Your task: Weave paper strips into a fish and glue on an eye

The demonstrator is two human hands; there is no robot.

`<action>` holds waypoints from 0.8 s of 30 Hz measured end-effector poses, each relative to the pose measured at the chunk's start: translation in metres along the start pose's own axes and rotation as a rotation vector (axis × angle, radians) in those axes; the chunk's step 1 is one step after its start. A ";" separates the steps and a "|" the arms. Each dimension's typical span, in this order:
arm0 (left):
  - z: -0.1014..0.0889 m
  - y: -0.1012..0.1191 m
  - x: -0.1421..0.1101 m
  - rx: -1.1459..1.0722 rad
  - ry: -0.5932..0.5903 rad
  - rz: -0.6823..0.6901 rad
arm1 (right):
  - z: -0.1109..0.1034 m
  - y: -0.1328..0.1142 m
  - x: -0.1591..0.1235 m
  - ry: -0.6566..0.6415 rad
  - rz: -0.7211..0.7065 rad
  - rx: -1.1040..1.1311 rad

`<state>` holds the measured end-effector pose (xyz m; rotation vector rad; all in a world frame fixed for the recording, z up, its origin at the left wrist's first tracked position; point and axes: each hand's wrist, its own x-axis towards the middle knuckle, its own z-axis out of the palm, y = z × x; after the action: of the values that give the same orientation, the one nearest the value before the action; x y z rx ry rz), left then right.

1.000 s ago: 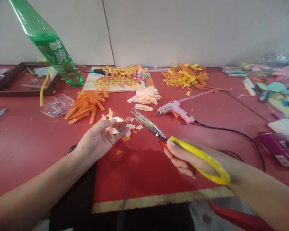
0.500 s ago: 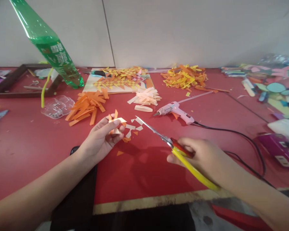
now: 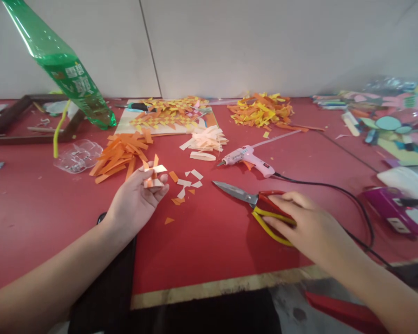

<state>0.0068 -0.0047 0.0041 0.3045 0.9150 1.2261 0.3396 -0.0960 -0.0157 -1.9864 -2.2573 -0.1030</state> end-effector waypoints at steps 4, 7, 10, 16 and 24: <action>0.000 0.001 0.000 -0.014 0.030 0.060 | -0.014 -0.017 0.005 0.056 -0.153 -0.140; -0.001 0.002 -0.001 -0.013 0.008 0.113 | -0.023 -0.061 0.012 0.089 -0.259 -0.105; -0.001 0.003 0.000 -0.013 -0.005 0.133 | -0.020 -0.115 0.026 0.025 -0.251 0.064; -0.004 0.003 0.001 -0.016 -0.037 0.140 | 0.011 -0.168 0.069 -0.272 -0.141 0.225; -0.002 0.003 0.002 -0.035 0.008 0.085 | 0.012 -0.174 0.098 -0.201 -0.278 0.269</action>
<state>0.0035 -0.0030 0.0036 0.3131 0.8937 1.3209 0.1540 -0.0203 -0.0071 -1.6053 -2.5016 0.3695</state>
